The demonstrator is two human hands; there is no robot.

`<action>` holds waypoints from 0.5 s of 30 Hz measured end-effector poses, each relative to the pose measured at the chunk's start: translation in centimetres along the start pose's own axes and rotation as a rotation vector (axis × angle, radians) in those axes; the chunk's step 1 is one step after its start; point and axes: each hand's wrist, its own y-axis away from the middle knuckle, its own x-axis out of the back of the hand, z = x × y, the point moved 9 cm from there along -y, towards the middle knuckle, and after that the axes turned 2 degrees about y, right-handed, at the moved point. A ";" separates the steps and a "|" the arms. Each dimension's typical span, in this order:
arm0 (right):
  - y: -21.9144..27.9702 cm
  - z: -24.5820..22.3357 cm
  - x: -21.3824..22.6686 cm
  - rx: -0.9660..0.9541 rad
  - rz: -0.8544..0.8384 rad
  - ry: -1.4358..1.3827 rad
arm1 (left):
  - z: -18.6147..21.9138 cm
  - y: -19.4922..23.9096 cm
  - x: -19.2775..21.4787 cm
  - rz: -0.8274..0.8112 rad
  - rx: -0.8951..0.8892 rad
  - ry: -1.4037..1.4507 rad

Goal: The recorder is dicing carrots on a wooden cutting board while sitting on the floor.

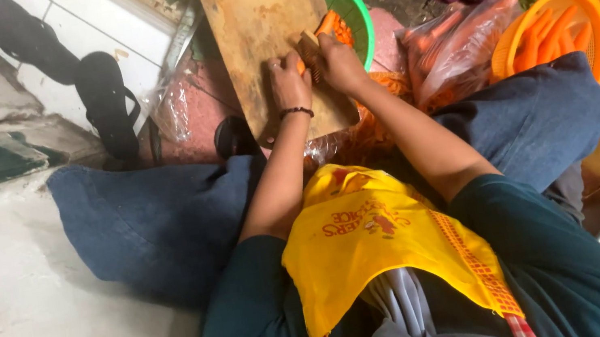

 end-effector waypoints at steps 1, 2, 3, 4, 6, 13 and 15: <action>-0.2 -0.3 0.2 0.002 0.006 0.001 | -1.2 -0.1 -1.0 0.002 -0.006 0.001; -0.2 -0.8 0.3 0.015 0.014 0.052 | -2.7 0.2 -1.6 0.037 0.016 0.074; -0.1 -1.2 0.3 0.029 0.021 0.103 | -4.3 0.5 -2.2 0.072 0.038 0.147; 0.0 -2.3 0.9 0.031 0.021 0.101 | -4.0 0.3 -2.0 0.074 0.038 0.145; 0.2 -3.7 1.7 -0.032 -0.021 0.132 | -4.4 0.0 -1.9 0.074 0.146 0.195; -0.1 -5.0 1.2 0.028 -0.126 0.160 | -4.2 0.2 -1.3 0.034 0.158 0.188; -0.5 -3.9 -0.3 -0.040 -0.231 0.224 | -4.3 0.2 -1.2 0.045 0.176 0.131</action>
